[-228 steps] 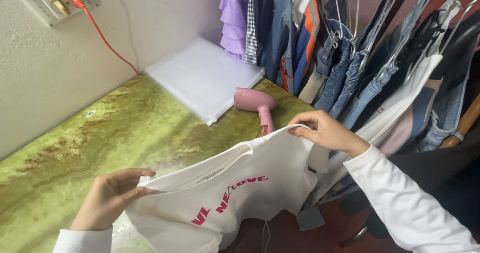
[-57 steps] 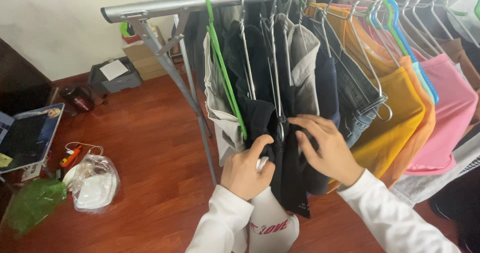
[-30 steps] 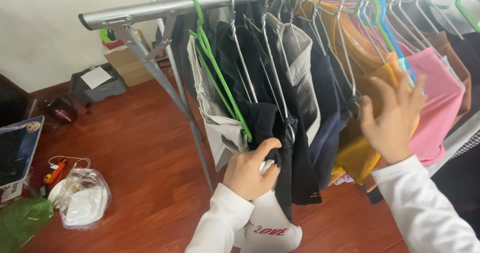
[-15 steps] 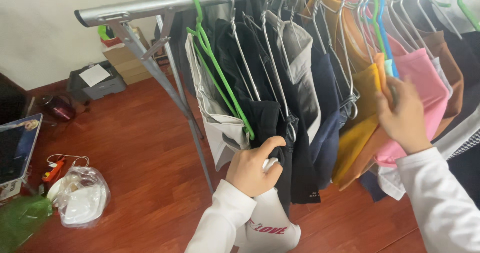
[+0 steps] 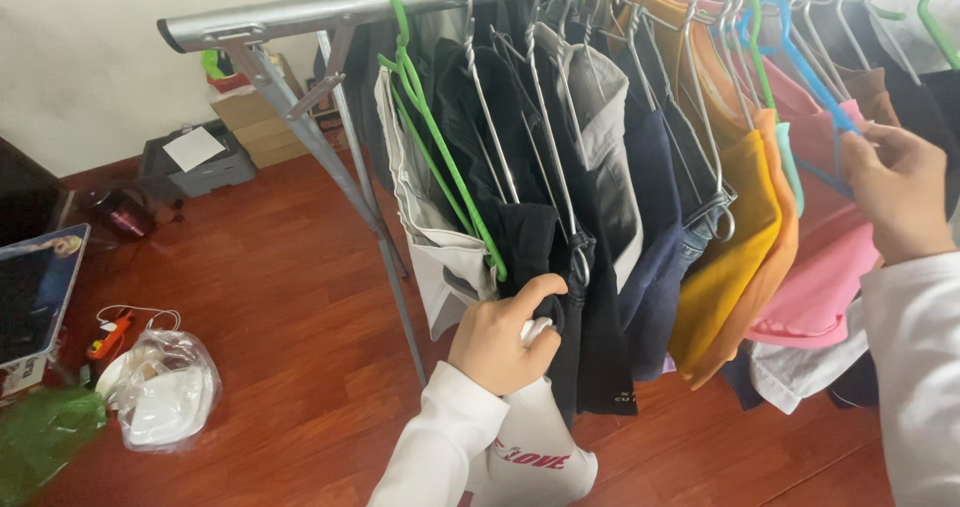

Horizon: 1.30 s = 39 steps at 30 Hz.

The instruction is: The person holds up a white t-shirt, hangs it on a blue plastic hanger, and places the hanger onto a clothing rack. Then the person clears a space on a green table by moving aside several stacks of clear plastic bags.

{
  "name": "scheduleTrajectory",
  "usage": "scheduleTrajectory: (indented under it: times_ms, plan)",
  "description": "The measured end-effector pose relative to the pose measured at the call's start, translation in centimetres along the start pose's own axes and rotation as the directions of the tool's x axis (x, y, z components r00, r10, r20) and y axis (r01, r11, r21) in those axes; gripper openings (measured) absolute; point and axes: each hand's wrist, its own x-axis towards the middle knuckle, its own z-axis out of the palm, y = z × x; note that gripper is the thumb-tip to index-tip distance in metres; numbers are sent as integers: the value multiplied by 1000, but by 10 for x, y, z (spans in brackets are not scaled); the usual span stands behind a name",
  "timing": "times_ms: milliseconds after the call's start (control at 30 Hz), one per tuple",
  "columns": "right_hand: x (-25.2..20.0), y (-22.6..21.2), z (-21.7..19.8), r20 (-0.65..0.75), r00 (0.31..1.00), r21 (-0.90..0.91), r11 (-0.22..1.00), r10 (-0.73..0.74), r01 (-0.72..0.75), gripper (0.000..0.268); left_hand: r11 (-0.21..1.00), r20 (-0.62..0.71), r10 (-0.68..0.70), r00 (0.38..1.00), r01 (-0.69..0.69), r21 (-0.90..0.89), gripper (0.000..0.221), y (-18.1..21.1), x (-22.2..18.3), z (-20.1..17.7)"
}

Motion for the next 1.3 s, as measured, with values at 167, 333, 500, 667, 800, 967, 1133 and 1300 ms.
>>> scheduleTrajectory:
  times_ms: [167, 333, 500, 667, 800, 967, 1133, 1300]
  plan:
    - [4, -24, -14, 121, 990, -195, 976, -75, 98, 18, 1000, -7, 14, 1000, -15, -14, 35, 0, 0, 2]
    - [35, 38, -20, 94, 892, -396, 806, -442, 441, 34, 1000, 4, -21, 1000, 21, -14, 36, 2, 0, 2]
    - [14, 18, -25, 66, 950, -333, 890, -306, 310, 32, 999, 25, -34, 999, 33, 21, 46, 9, 0, -3]
    - [-30, -26, -22, 101, 992, -220, 971, -72, 93, 23, 999, 76, -50, 996, 49, 15, 57, 15, -3, -11]
    - [-60, -48, -21, 19, 995, -217, 972, 98, -92, 20, 999, 60, -42, 997, 44, -29, 68, 17, -10, -16]
    - [-77, -10, -26, -104, 994, -194, 979, 43, -63, 27, 991, 163, -80, 983, 96, -96, 76, 25, -19, -28]
    - [-119, -9, -28, -200, 977, -127, 986, 77, -104, 19, 987, 293, -62, 954, 102, -123, 78, 32, -24, -37]
    - [-168, -17, -31, -236, 953, -61, 976, 188, -208, 25, 982, 246, 125, 961, -85, -169, 75, 27, -29, -28]
